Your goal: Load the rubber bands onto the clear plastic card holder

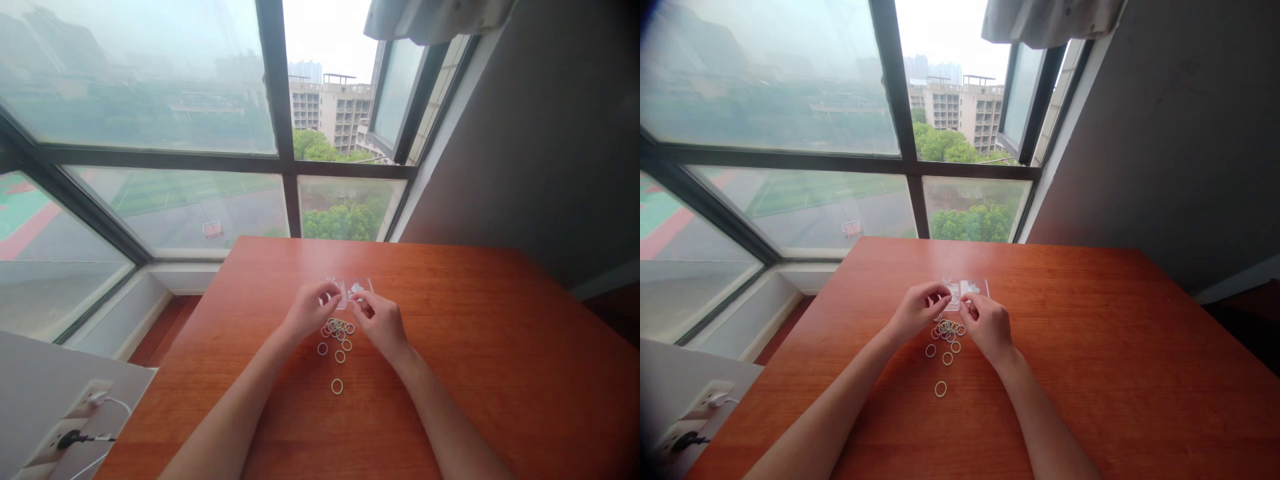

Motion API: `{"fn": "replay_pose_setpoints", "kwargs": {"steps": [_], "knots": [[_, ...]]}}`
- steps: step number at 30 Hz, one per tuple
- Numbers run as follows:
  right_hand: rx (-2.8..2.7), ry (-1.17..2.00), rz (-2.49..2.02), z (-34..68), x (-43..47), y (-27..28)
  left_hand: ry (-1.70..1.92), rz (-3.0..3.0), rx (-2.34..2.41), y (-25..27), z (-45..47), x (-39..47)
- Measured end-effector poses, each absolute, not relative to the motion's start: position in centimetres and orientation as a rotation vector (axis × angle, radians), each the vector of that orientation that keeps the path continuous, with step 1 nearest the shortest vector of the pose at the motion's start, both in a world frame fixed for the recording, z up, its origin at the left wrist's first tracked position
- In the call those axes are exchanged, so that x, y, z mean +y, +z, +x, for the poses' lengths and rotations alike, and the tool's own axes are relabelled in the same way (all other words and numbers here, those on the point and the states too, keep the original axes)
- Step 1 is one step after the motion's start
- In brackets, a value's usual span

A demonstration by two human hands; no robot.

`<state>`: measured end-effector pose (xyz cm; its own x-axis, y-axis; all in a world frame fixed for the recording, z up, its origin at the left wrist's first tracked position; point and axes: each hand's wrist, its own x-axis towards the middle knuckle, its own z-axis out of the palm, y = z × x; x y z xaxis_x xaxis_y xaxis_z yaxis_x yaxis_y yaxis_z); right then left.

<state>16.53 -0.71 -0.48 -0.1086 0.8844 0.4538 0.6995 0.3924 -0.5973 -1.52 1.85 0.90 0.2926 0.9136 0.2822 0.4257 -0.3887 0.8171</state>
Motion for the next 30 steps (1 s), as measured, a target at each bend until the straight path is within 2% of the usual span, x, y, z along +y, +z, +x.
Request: {"fn": "replay_pose_setpoints", "kwargs": {"steps": [7,24,30], "knots": [[-1.878,0.303,-1.368,16.5,-0.7,-0.5,1.245,1.870,1.486,0.2,-3.5,3.3],[-1.932,0.333,-1.367,16.5,-0.8,-0.3,1.195,1.917,1.521,-1.2,-3.9,4.1],[-1.945,0.457,-1.331,16.5,-0.7,-0.2,1.183,1.912,1.515,-1.0,-3.9,3.9]]}}
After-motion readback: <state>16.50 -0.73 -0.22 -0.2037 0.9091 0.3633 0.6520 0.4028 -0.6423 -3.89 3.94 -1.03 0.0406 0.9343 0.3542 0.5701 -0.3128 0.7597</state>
